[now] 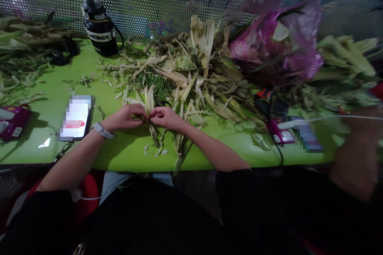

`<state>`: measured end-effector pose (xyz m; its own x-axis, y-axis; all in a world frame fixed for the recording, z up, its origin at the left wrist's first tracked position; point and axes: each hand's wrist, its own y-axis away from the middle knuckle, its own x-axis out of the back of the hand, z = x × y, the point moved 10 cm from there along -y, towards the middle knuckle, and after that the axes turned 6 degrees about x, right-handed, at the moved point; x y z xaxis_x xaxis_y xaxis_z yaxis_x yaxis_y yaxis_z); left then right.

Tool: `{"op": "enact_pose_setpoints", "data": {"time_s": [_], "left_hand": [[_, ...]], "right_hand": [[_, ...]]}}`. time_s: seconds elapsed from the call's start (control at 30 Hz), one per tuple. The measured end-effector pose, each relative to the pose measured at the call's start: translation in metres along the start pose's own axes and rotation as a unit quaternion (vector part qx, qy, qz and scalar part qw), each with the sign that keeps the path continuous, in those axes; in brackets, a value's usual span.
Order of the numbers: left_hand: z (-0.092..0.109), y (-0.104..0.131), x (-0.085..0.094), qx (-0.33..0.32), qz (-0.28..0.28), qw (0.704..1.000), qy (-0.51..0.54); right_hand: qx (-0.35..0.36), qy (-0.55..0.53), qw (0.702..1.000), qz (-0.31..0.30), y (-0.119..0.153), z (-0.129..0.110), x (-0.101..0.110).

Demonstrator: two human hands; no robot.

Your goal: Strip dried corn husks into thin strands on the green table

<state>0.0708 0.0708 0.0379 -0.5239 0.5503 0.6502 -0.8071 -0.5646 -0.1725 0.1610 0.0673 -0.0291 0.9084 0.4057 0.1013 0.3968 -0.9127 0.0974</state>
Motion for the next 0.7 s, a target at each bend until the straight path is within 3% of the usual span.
{"op": "enact_pose_setpoints", "data": {"time_s": [0.2, 0.4, 0.57, 0.7], "left_hand": [[-0.008, 0.0, 0.001, 0.047, 0.019, 0.998, 0.026], [0.003, 0.001, 0.005, -0.039, 0.048, 0.998, 0.012], [-0.001, 0.001, 0.008, -0.039, 0.059, 0.997, 0.025], [0.002, -0.001, 0.016, -0.022, 0.077, 0.995, 0.053]], "right_hand": [[-0.008, -0.024, 1.0, -0.007, -0.001, 0.002, -0.001], [-0.017, -0.049, 0.999, -0.014, 0.0, 0.003, -0.003], [-0.019, -0.035, 0.998, -0.043, 0.001, 0.005, -0.009], [0.002, 0.033, 0.996, -0.084, 0.002, -0.007, 0.0]]}}
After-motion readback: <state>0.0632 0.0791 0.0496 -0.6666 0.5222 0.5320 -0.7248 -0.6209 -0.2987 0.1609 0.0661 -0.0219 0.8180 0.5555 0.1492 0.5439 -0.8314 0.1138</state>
